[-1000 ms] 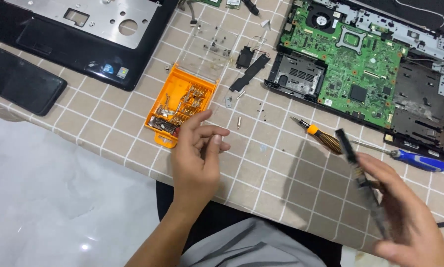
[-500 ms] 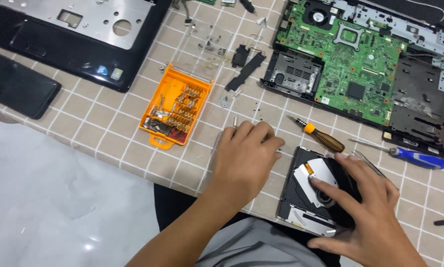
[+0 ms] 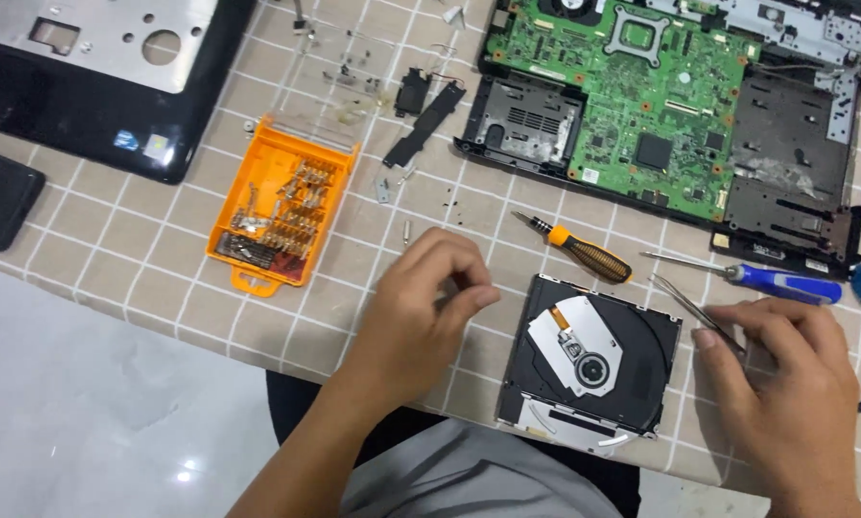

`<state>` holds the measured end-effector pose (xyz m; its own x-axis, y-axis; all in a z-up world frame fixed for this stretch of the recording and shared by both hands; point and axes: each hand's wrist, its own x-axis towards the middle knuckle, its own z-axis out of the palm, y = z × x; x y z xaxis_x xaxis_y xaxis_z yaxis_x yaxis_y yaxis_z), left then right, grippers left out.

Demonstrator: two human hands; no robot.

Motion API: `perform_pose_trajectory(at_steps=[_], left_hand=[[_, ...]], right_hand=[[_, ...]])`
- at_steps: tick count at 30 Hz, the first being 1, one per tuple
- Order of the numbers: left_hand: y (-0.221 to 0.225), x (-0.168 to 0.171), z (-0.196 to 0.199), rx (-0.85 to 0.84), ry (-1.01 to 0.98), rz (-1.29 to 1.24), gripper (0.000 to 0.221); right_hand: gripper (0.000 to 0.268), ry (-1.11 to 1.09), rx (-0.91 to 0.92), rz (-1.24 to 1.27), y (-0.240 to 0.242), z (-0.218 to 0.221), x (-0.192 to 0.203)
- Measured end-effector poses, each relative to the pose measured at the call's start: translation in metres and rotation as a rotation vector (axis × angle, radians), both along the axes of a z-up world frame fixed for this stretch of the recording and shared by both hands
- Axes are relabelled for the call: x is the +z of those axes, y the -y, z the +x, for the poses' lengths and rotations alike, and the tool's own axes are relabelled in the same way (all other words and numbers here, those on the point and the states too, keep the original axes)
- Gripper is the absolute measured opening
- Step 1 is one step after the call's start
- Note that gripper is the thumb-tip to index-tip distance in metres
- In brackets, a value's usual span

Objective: Disassembling an optical disk drive from a laptop using precision tools like a screwdriver and tweezers.

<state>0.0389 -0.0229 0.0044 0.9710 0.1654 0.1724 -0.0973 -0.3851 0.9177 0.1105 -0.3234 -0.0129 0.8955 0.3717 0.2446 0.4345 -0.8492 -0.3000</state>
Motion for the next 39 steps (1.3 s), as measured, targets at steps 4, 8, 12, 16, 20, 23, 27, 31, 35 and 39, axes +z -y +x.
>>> perform_pose_trajectory(at_steps=[4, 8, 12, 16, 20, 23, 27, 31, 35, 39], left_hand=[[0.004, 0.005, -0.010, 0.009, -0.027, -0.105, 0.003], [0.018, -0.004, -0.017, 0.037, 0.016, -0.637, 0.008], [0.030, -0.008, -0.016, 0.087, -0.037, -0.886, 0.009], [0.036, -0.004, -0.008, 0.219, -0.200, -0.862, 0.010], [0.033, 0.002, -0.005, 0.195, -0.029, -0.502, 0.010], [0.030, 0.005, -0.003, 0.119, 0.099, -0.108, 0.009], [0.029, -0.009, 0.000, 0.045, 0.163, 0.203, 0.006], [0.031, -0.011, -0.001, -0.002, 0.223, 0.272, 0.017], [0.033, -0.014, -0.002, -0.031, 0.286, 0.283, 0.037], [0.035, -0.014, -0.004, -0.036, 0.276, 0.201, 0.037]], right_hand=[[0.013, -0.095, -0.032, -0.028, 0.000, 0.001, 0.003], [0.013, -0.222, -0.151, 0.265, -0.003, -0.008, 0.010], [0.016, -0.283, -0.046, 0.414, -0.003, -0.017, 0.005], [0.023, -0.287, 0.012, 0.275, -0.017, -0.018, 0.012], [0.016, -0.190, 0.087, 0.165, -0.024, -0.017, 0.013], [0.010, -0.129, 0.099, 0.212, -0.029, -0.021, 0.021], [0.009, -0.190, 0.109, 0.377, -0.042, -0.029, 0.034], [0.006, -0.077, 0.226, 0.341, -0.056, -0.031, 0.038], [0.003, 0.043, 0.205, 0.309, -0.066, -0.035, 0.042], [0.002, 0.024, 0.238, 0.298, -0.073, -0.036, 0.047]])
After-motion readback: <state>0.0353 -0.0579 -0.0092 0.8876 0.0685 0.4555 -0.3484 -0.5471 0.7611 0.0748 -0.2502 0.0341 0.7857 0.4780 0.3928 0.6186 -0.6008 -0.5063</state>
